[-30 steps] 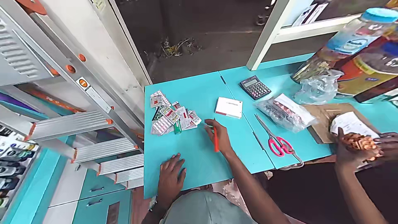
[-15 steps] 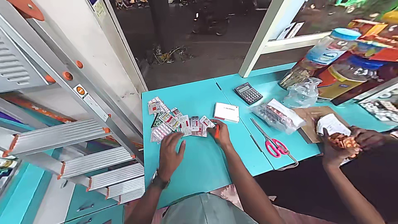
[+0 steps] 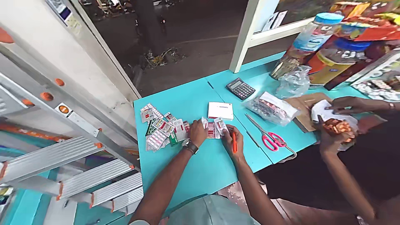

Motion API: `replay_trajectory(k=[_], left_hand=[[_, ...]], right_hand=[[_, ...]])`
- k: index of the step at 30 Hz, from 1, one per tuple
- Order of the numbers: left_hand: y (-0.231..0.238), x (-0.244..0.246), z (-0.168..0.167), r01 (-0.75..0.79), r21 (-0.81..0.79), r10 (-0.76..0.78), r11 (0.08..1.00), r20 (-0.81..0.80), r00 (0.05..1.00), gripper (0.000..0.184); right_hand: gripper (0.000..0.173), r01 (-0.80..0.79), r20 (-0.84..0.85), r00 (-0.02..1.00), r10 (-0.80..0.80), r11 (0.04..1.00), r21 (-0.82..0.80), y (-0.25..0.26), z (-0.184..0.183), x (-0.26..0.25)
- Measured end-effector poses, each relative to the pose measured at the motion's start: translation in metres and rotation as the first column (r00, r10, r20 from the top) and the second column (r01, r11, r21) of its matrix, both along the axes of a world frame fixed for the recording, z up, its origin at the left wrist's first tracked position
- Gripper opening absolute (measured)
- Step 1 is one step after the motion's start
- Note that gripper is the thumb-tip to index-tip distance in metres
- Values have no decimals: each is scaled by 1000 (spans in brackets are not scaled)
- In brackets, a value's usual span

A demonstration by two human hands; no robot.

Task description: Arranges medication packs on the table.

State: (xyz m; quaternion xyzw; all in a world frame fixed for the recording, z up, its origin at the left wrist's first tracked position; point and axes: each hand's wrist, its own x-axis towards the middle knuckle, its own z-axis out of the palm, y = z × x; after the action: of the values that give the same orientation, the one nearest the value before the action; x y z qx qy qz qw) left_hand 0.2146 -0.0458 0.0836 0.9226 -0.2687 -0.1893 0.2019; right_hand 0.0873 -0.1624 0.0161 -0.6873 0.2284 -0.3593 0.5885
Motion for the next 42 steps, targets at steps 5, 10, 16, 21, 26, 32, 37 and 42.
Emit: replay_trajectory(k=[5, 10, 16, 21, 26, 32, 37, 42], left_hand=[[4, -21, -5, -19, -212, 38, 977, 84, 996, 38], [7, -71, -7, 70, -489, 5, 869, 150, 989, 36], [28, -77, -8, 260, -666, -281, 699, 78, 956, 43], [99, -14, -7, 88, -415, 107, 905, 423, 900, 43], [143, 44, -41, -104, -26, 105, 994, 427, 898, 78], [146, -36, -59, -55, -118, 105, 991, 473, 875, 62], [129, -66, -67, -23, -68, 54, 997, 515, 856, 59], [126, -74, -63, -15, -54, 39, 998, 486, 873, 60]], right_hand=[[22, 162, 105, 983, -153, 984, -80, 7, 3, -6], [29, 27, 155, 987, -45, 993, 116, 41, 23, -14], [33, -26, 115, 993, 1, 976, 218, 34, 30, -16], [40, 6, 54, 998, -14, 990, 139, -18, 35, -8], [40, -23, 16, 1000, 22, 999, 27, -57, 49, 22], [38, -189, -154, 973, 174, 978, -86, -18, 48, 48], [32, -456, -309, 868, 389, 872, -181, 49, 53, 143], [28, -544, -599, 739, 310, 799, -257, 89, 44, 199]])
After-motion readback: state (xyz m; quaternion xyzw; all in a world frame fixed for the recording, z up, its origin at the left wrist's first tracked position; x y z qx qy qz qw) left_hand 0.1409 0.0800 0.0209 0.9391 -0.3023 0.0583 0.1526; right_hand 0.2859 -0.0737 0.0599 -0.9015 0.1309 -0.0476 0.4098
